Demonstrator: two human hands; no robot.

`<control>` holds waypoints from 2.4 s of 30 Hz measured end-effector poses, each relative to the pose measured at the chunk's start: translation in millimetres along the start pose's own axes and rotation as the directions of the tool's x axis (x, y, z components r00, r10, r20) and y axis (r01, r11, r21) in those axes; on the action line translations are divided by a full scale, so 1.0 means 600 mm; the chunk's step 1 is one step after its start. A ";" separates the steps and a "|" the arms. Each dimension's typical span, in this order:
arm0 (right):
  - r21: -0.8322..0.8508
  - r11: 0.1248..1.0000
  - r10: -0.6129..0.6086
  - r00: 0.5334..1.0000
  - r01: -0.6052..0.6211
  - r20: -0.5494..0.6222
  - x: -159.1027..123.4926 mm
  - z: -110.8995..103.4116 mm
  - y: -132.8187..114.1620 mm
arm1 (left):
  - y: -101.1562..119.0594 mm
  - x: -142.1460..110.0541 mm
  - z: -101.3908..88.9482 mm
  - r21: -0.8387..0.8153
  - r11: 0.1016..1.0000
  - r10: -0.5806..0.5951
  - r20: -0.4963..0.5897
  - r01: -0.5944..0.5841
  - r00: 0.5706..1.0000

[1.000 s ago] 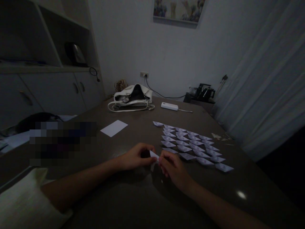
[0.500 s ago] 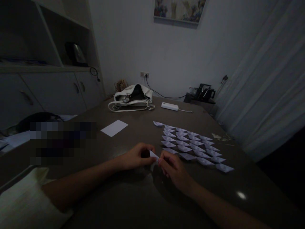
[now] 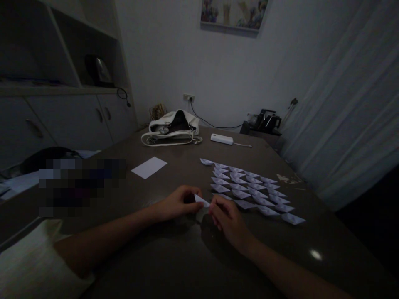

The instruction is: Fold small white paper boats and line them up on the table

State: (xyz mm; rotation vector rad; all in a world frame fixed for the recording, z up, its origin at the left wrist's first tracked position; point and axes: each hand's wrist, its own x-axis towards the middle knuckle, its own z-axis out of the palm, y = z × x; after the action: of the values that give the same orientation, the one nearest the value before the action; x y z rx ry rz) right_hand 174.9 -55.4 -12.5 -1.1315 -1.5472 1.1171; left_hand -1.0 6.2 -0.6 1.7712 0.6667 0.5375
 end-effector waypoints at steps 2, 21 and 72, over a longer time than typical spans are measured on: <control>-0.033 0.999 -0.019 1.000 0.019 -0.004 0.000 -0.001 0.001 | 0.003 0.000 0.001 0.007 1.000 -0.010 -0.009 0.010 1.000; -0.073 0.997 -0.023 0.999 0.024 0.024 0.001 -0.001 0.001 | 0.012 0.000 0.001 0.064 0.997 0.051 -0.022 -0.049 0.998; 0.147 0.984 0.123 0.986 -0.105 -0.117 0.009 0.000 0.005 | -0.001 0.000 0.003 -0.170 0.985 0.014 0.013 -0.012 1.000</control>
State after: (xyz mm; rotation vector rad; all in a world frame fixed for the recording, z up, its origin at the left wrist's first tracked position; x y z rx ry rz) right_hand 174.1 -49.4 -14.7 -1.1827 -1.2999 1.1884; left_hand -0.2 5.1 -1.4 1.6190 0.5818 0.5732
